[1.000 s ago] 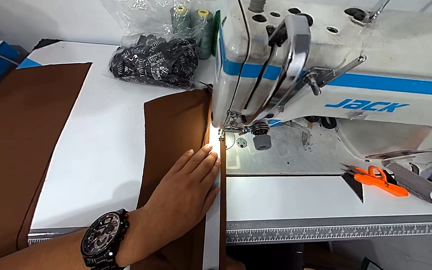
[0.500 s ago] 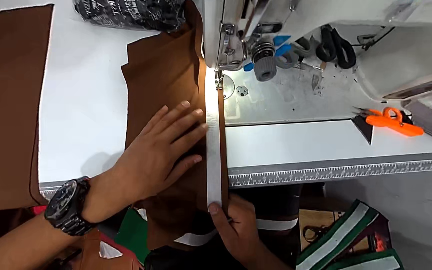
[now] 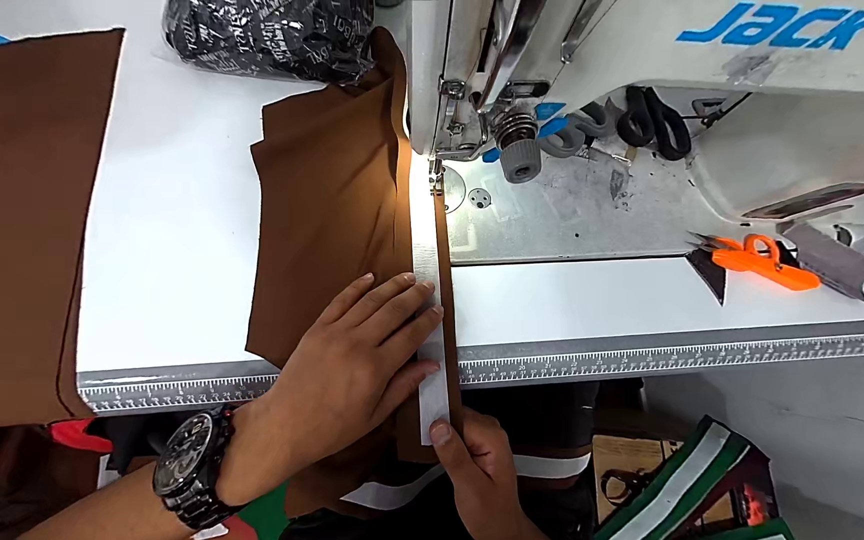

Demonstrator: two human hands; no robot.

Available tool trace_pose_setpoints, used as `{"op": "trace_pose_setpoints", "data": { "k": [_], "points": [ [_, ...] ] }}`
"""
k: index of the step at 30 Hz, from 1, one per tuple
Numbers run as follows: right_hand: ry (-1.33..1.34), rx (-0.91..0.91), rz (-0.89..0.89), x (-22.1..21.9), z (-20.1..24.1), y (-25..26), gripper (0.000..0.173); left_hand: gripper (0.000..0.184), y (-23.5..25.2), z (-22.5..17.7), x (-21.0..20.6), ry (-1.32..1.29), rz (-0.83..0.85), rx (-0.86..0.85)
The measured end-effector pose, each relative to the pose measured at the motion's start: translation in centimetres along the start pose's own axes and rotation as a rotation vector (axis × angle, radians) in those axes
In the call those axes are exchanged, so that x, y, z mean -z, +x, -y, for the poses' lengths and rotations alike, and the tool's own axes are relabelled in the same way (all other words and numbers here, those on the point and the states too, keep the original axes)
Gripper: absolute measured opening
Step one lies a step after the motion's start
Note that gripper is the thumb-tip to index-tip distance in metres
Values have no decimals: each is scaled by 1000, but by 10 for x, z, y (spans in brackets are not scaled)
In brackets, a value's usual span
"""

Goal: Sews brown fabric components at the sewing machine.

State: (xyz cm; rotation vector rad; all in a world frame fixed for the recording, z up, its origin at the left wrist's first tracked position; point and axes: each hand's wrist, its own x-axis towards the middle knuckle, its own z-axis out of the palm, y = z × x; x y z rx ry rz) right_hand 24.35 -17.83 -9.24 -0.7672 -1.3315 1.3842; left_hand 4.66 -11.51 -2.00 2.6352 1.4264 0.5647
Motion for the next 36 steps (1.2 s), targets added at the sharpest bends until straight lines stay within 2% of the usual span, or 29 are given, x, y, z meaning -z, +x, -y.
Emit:
{"op": "trace_pose_setpoints", "data": {
  "k": [6, 14, 20, 24, 28, 30, 32, 36],
  "points": [
    [42, -163, -17, 2, 8, -2, 33, 42, -1, -1, -12, -38, -81, 64],
    [45, -223, -24, 1, 10, 5, 33, 41, 13, 13, -9, 7, -57, 61],
    [170, -246, 11, 2, 10, 7, 35, 44, 31, 30, -5, 1, -41, 41],
    [-127, -53, 72, 24, 9, 7, 35, 46, 35, 35, -2, -10, 6, 43],
    [-629, 291, -64, 47, 17, 11, 17, 46, 35, 33, 4, -15, 52, 43],
    [-845, 394, -99, 51, 24, 21, 17, 48, 35, 30, 5, 16, 55, 47],
    [-977, 452, -64, 52, 27, 31, 21, 50, 33, 26, 3, 59, 50, 56],
    [-1097, 534, 148, 55, 30, 50, 25, 52, 30, 17, -3, 108, 15, 76]
  ]
}}
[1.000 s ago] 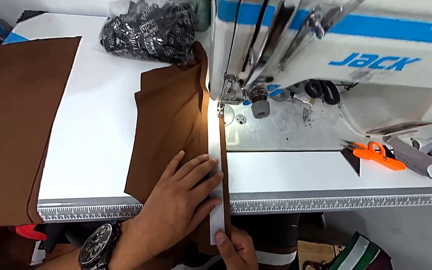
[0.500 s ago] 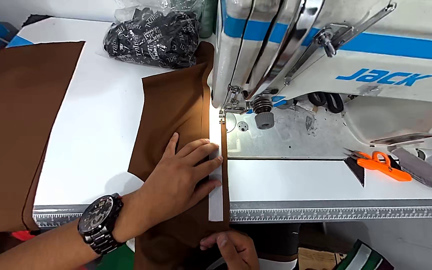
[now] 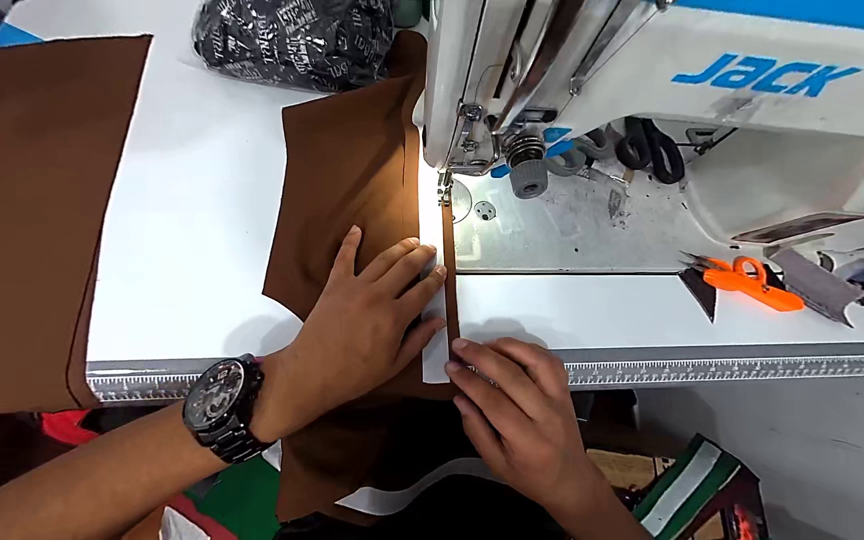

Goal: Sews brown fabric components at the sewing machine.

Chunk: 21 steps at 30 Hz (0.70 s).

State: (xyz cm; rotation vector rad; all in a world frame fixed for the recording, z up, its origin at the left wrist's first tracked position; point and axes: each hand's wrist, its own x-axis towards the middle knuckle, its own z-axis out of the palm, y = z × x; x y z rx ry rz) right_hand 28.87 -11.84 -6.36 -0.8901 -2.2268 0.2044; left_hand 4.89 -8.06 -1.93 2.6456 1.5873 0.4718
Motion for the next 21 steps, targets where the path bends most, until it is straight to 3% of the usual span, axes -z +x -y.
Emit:
{"op": "trace_pose_setpoints", "data": {
  "k": [8, 21],
  "points": [
    [-45, 189, 176, 18, -17, 19, 30, 61, -16, 4, 2, -88, -24, -54],
    [5, 239, 382, 27, -45, 58, 37, 63, 7, 34, -1, -112, -6, -79]
  ]
}}
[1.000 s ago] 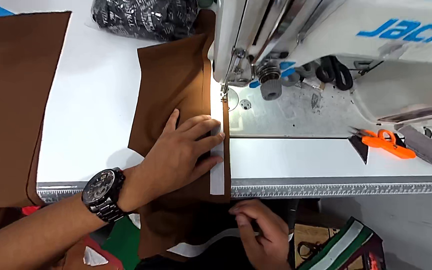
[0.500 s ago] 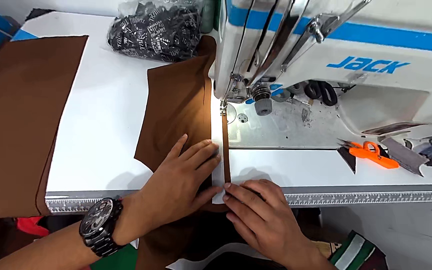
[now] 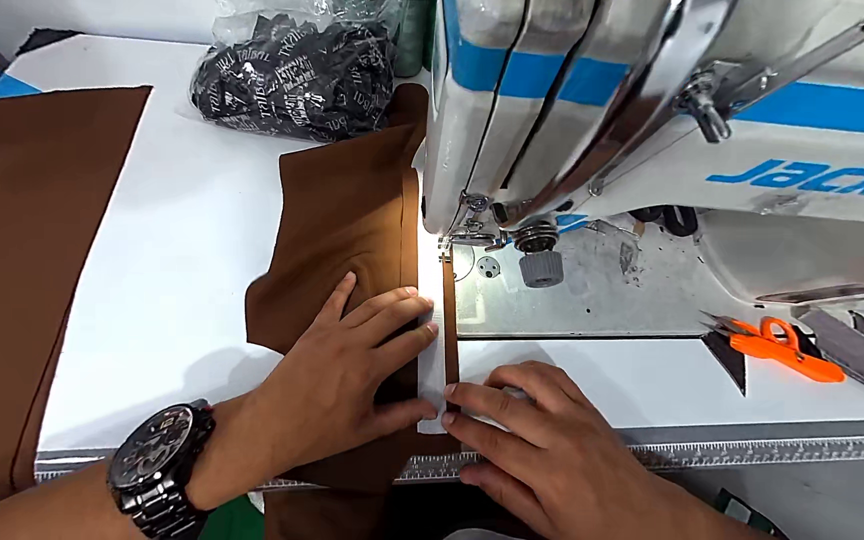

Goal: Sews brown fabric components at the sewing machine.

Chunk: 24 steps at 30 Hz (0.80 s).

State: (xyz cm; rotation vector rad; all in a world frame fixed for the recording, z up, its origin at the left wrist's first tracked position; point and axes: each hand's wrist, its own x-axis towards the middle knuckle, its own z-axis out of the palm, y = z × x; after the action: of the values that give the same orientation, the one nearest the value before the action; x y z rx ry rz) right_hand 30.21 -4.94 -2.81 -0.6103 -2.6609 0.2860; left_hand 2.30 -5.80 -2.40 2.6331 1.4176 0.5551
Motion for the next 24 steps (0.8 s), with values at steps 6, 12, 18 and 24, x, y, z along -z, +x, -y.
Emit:
{"op": "trace_pose_setpoints", "data": {
  "k": [6, 12, 18, 24],
  "points": [
    [-80, 33, 34, 3, -22, 21, 44, 65, 25, 27, 4, -4, 19, -8],
    [-130, 41, 40, 7, -44, 41, 44, 67, 48, 45, 8, 9, 18, 8],
    [-102, 22, 69, 9, -71, 62, 43, 58, 70, 68, 11, -12, -2, 11],
    [-128, -65, 87, 10, -89, 74, 56, 60, 90, 109, -6, -40, -90, -41]
  ]
}}
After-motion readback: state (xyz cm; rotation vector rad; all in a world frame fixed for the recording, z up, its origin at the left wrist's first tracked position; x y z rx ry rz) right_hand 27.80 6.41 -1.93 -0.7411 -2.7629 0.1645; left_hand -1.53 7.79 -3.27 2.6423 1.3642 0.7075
